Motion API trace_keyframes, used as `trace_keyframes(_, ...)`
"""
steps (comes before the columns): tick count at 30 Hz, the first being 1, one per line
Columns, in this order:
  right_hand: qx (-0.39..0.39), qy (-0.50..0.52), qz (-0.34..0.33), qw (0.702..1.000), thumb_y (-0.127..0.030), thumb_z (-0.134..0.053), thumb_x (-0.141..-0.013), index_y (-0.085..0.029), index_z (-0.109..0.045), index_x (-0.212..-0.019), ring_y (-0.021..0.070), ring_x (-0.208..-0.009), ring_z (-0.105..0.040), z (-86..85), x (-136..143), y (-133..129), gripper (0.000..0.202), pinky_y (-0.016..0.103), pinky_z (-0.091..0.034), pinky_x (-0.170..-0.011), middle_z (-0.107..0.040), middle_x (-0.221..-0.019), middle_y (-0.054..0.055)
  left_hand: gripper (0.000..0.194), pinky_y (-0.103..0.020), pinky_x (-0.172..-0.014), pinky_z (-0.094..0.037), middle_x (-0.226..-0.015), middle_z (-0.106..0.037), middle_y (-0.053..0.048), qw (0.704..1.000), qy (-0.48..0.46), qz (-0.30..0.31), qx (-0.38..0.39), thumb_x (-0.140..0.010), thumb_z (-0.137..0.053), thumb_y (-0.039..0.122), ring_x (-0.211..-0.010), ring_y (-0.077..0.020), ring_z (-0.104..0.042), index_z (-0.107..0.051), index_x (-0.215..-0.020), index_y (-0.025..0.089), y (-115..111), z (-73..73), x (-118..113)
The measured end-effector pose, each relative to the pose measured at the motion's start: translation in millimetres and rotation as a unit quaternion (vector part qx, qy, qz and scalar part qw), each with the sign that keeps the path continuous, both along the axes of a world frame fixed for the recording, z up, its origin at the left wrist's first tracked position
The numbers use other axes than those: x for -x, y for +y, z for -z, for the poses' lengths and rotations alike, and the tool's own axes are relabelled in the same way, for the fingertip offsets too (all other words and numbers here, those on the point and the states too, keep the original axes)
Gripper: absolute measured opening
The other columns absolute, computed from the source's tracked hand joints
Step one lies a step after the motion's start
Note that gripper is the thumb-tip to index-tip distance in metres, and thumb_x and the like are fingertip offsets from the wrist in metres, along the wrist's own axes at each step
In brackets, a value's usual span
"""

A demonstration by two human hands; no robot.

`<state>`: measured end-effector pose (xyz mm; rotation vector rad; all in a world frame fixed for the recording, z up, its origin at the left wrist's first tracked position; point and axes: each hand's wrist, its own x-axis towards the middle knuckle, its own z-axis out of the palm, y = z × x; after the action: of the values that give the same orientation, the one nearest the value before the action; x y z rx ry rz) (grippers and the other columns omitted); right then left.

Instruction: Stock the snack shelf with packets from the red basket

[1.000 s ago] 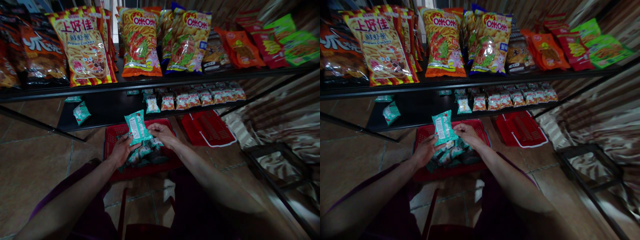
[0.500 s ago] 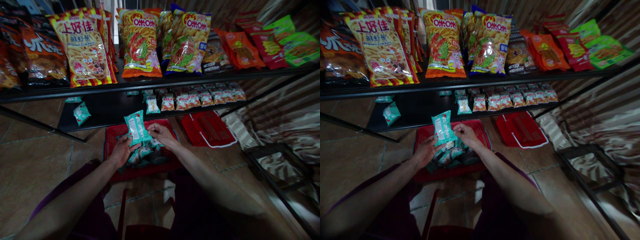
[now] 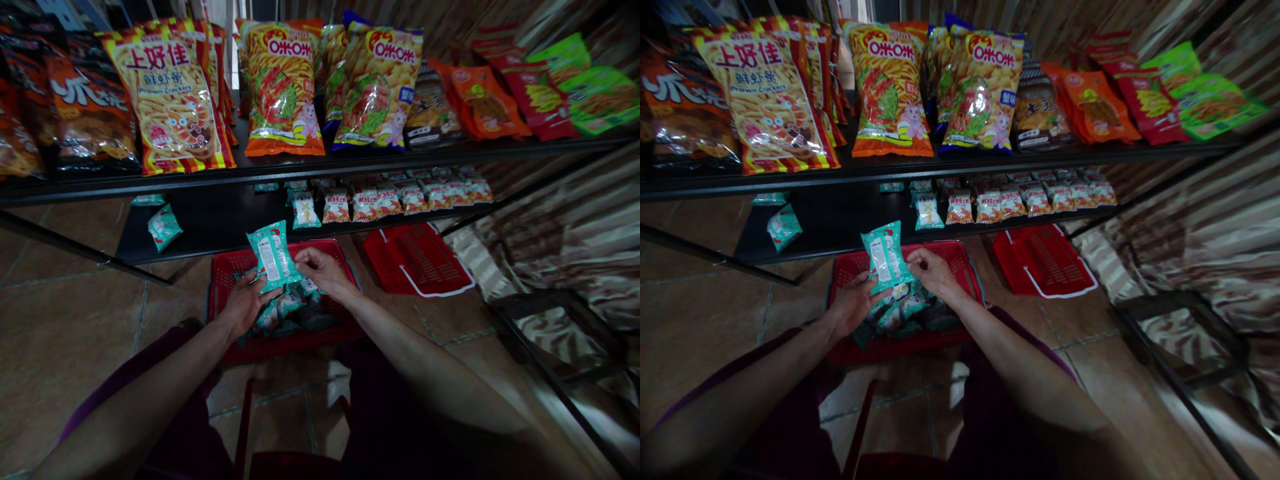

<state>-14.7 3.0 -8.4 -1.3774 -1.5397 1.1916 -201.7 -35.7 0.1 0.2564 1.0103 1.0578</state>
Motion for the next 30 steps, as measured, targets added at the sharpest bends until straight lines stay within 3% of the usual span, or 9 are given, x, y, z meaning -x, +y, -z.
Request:
trace_keyframes(6, -0.069, -0.025, 0.009, 0.997, -0.029, -0.059, -0.077, -0.022, -0.06, -0.081, 0.0152, -0.075, -0.057, -11.8, 6.2, -7.0, 0.008, 0.029, -0.044, -0.071, -0.06, -0.079, 0.001, 0.016, -0.05, -0.096, -0.046, -0.088, -0.071, -0.002, 1.0, -0.007, -0.021, 0.001, -0.062, -0.075, 0.012, -0.095, -0.0205, -0.064, -0.062, -0.071, 0.016, -1.5, 2.0, 0.1)
trace_keyframes(10, -0.137, -0.075, -0.011, 0.988, -0.026, -0.055, -0.081, -0.023, -0.064, -0.087, 0.0171, -0.08, -0.058, -20.4, 9.3, -12.2, 0.01, 0.032, -0.045, -0.075, -0.061, -0.083, 0.003, 0.024, -0.049, -0.096, -0.046, -0.091, -0.07, -0.002, 1.0, -0.002, -0.01, -0.022, -0.059, -0.079, 0.018, -0.095, -0.0209, -0.064, -0.064, -0.079, 0.016, -2.1, 5.9, 0.6)
trace_keyframes(14, -0.156, -0.097, -0.031, 0.982, -0.025, -0.054, -0.083, -0.024, -0.064, -0.096, 0.0176, -0.081, -0.059, -18.8, 9.2, -14.0, 0.016, 0.034, -0.048, -0.077, -0.062, -0.088, 0.005, 0.03, -0.047, -0.094, -0.048, -0.094, -0.069, -0.002, 0.999, 0.007, 0.007, -0.052, -0.061, -0.078, 0.022, -0.095, -0.0202, -0.064, -0.064, -0.086, 0.017, -3.8, 5.9, -0.8)
trace_keyframes(19, -0.138, -0.115, -0.046, 0.983, -0.028, -0.054, -0.083, -0.024, -0.063, -0.103, 0.0183, -0.086, -0.061, -15.7, 11.4, -15.9, 0.022, 0.035, -0.049, -0.08, -0.063, -0.096, 0.006, 0.035, -0.044, -0.089, -0.05, -0.097, -0.066, -0.002, 0.995, 0.054, 0.017, -0.087, -0.06, -0.078, 0.025, -0.097, -0.0209, -0.061, -0.06, -0.09, 0.019, -5.9, -2.0, -4.0)
trace_keyframes(23, -0.108, -0.099, -0.046, 0.988, -0.033, -0.057, -0.082, -0.023, -0.061, -0.107, 0.0188, -0.086, -0.061, -15.2, 15.5, -18.9, 0.028, 0.037, -0.049, -0.081, -0.063, -0.099, 0.007, 0.035, -0.035, -0.078, -0.052, -0.108, -0.064, -0.004, 0.984, 0.125, 0.042, -0.12, -0.065, -0.074, 0.03, -0.096, -0.0205, -0.06, -0.058, -0.094, 0.02, -7.8, -6.2, -4.6)
trace_keyframes(27, -0.05, -0.048, -0.052, 0.996, -0.041, -0.061, -0.079, -0.024, -0.057, -0.116, 0.02, -0.092, -0.061, -13.6, 18.4, -20.9, 0.041, 0.036, -0.05, -0.081, -0.063, -0.105, 0.007, 0.035, -0.028, -0.067, -0.05, -0.103, -0.064, -0.002, 0.963, 0.22, 0.06, -0.142, -0.069, -0.07, 0.032, -0.078, -0.0173, -0.061, -0.057, -0.1, 0.024, -11.1, -8.1, -2.3)
trace_keyframes(30, 0.002, 0.004, -0.089, 0.996, -0.044, -0.062, -0.078, -0.025, -0.053, -0.121, 0.0214, -0.101, -0.06, -15.7, 19.6, -21.4, 0.048, 0.036, -0.049, -0.085, -0.063, -0.11, 0.007, 0.037, -0.029, -0.073, -0.048, -0.108, -0.062, -0.005, 0.94, 0.278, 0.087, -0.179, -0.074, -0.065, 0.034, -0.083, -0.0191, -0.06, -0.058, -0.109, 0.024, -13.5, -8.7, -0.5)
